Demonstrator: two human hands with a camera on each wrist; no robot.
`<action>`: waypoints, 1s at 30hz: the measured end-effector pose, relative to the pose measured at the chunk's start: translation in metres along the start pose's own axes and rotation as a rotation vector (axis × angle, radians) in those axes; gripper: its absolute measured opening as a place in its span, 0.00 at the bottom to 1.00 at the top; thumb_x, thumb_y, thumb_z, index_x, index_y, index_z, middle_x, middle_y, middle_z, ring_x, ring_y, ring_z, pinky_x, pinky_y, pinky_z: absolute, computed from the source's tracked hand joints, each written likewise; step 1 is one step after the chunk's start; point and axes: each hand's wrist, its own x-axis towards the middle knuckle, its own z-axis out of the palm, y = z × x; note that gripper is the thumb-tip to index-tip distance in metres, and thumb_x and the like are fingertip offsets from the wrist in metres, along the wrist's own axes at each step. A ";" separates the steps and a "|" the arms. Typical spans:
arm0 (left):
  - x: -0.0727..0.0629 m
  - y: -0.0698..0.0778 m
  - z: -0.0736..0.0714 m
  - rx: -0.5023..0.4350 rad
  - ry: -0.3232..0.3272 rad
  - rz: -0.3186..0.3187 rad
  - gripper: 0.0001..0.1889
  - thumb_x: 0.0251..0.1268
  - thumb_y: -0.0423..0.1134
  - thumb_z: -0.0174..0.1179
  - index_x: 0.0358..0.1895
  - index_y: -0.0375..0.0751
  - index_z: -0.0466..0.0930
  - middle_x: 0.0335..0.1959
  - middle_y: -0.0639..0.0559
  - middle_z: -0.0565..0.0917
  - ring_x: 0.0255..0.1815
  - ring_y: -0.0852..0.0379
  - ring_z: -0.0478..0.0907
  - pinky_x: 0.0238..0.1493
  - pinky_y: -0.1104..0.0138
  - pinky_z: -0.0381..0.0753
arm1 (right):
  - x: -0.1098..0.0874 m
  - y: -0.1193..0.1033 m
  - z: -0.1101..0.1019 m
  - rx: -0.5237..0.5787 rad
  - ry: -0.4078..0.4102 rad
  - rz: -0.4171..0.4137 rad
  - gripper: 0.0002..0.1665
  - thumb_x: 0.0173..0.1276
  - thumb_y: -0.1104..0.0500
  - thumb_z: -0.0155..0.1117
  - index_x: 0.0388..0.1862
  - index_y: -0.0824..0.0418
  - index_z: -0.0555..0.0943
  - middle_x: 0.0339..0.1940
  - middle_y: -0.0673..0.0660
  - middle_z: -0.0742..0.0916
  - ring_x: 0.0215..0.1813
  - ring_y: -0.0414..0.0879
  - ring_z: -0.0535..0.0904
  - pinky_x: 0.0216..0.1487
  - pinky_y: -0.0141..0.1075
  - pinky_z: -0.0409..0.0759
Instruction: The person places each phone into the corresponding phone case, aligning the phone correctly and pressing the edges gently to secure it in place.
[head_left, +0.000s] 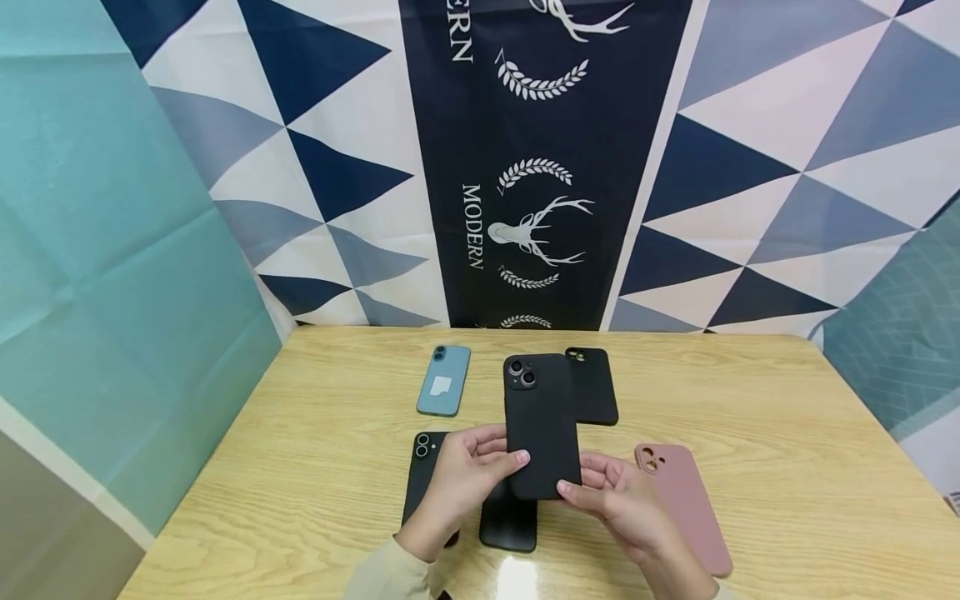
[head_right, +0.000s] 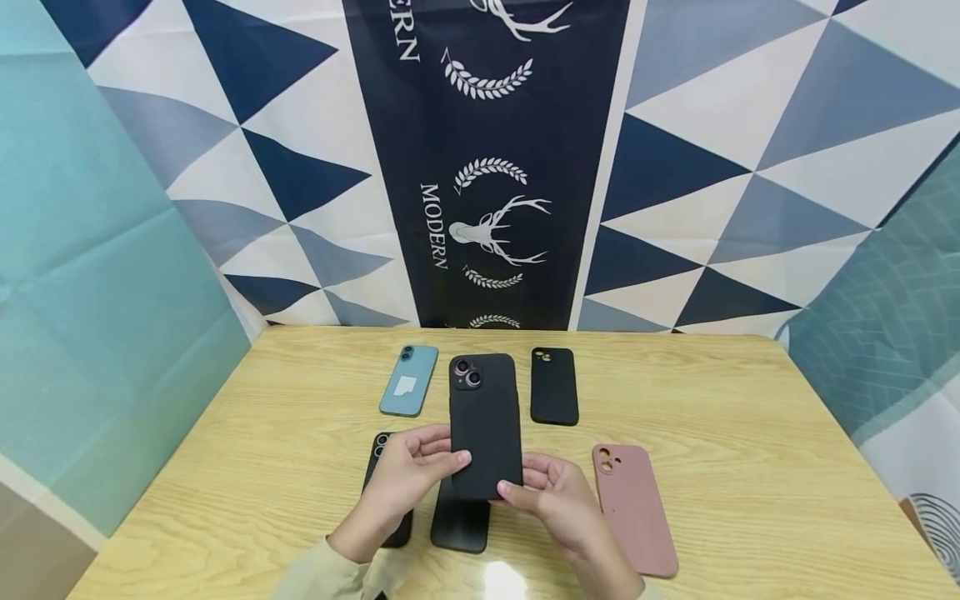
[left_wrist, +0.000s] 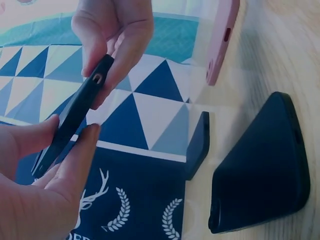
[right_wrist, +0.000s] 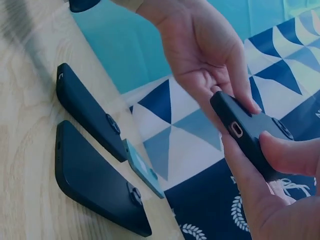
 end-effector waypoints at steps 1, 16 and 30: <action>0.000 0.001 0.000 -0.011 0.015 -0.002 0.21 0.57 0.35 0.67 0.54 0.30 0.79 0.45 0.37 0.87 0.46 0.50 0.87 0.47 0.65 0.86 | 0.000 0.000 0.000 0.000 -0.016 -0.006 0.34 0.65 0.66 0.63 0.64 0.82 0.63 0.41 0.45 0.90 0.45 0.35 0.85 0.48 0.29 0.84; -0.005 -0.006 0.008 -0.005 0.173 0.025 0.16 0.52 0.31 0.70 0.44 0.25 0.83 0.36 0.34 0.88 0.37 0.52 0.88 0.35 0.69 0.86 | 0.005 -0.001 -0.006 -0.037 -0.096 -0.008 0.31 0.72 0.60 0.57 0.65 0.80 0.63 0.43 0.43 0.89 0.47 0.34 0.85 0.50 0.27 0.82; -0.009 -0.016 0.010 0.090 0.106 0.058 0.15 0.49 0.32 0.72 0.40 0.28 0.85 0.38 0.36 0.88 0.39 0.50 0.87 0.37 0.68 0.87 | 0.008 -0.002 -0.014 0.006 0.005 -0.047 0.13 0.71 0.64 0.56 0.53 0.65 0.76 0.35 0.42 0.90 0.41 0.34 0.86 0.46 0.28 0.84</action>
